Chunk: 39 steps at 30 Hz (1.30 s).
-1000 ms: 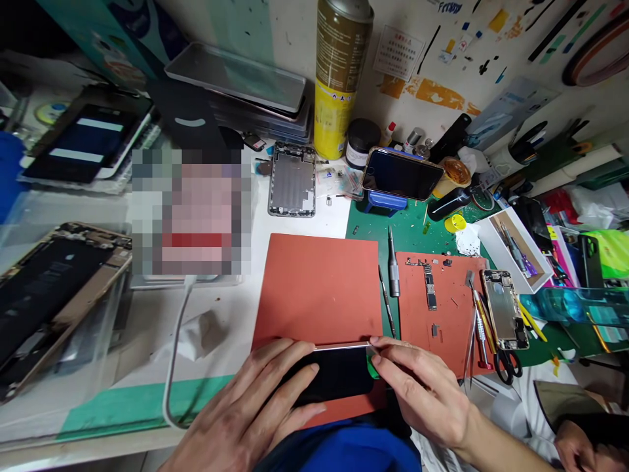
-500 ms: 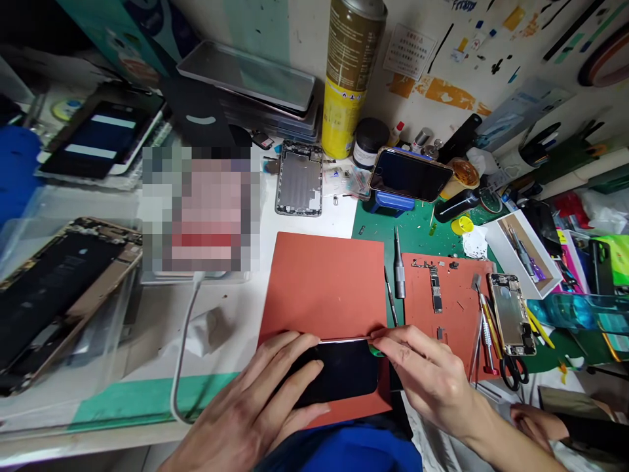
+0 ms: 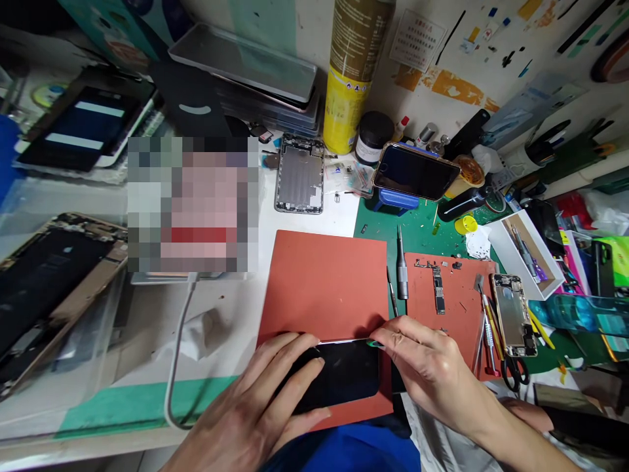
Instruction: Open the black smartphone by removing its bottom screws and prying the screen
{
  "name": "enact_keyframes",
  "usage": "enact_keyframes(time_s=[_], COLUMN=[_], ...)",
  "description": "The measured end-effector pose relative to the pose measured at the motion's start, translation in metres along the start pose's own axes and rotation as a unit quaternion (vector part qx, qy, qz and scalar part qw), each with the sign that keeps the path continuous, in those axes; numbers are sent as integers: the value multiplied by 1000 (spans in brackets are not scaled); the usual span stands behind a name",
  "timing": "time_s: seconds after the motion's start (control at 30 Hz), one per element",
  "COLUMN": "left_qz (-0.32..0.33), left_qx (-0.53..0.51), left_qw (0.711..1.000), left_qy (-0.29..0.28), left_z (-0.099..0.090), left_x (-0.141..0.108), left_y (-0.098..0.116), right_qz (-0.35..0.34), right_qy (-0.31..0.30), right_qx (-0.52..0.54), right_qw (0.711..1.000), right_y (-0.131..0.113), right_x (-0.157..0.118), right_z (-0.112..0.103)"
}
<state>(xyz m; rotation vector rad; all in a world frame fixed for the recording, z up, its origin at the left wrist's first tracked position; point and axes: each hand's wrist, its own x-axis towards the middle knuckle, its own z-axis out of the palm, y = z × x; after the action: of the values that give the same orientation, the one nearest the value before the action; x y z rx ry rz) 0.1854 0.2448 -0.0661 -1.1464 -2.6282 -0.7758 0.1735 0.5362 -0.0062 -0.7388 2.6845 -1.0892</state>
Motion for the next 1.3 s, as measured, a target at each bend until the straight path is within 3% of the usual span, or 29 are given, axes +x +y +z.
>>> enact_keyframes(time_s=[0.47, 0.67, 0.93, 1.13, 1.3], left_qz=[4, -3, 10, 11, 10], left_qx=[8, -3, 16, 20, 7], left_qw=[1000, 1000, 1000, 1000, 1000], left_qy=[3, 9, 3, 4, -3], left_z=[2, -1, 0, -3, -5], left_x=[-2, 2, 0, 1, 1], left_y=[0, 0, 1, 2, 1], right_qz=[-51, -70, -96, -102, -109], right_qy=[34, 101, 143, 146, 115], right_qx=[-65, -51, -53, -40, -50], right_qw=[996, 991, 984, 983, 986], right_y=[1, 8, 9, 7, 10], right_x=[1, -2, 2, 10, 6], right_z=[8, 18, 31, 37, 32])
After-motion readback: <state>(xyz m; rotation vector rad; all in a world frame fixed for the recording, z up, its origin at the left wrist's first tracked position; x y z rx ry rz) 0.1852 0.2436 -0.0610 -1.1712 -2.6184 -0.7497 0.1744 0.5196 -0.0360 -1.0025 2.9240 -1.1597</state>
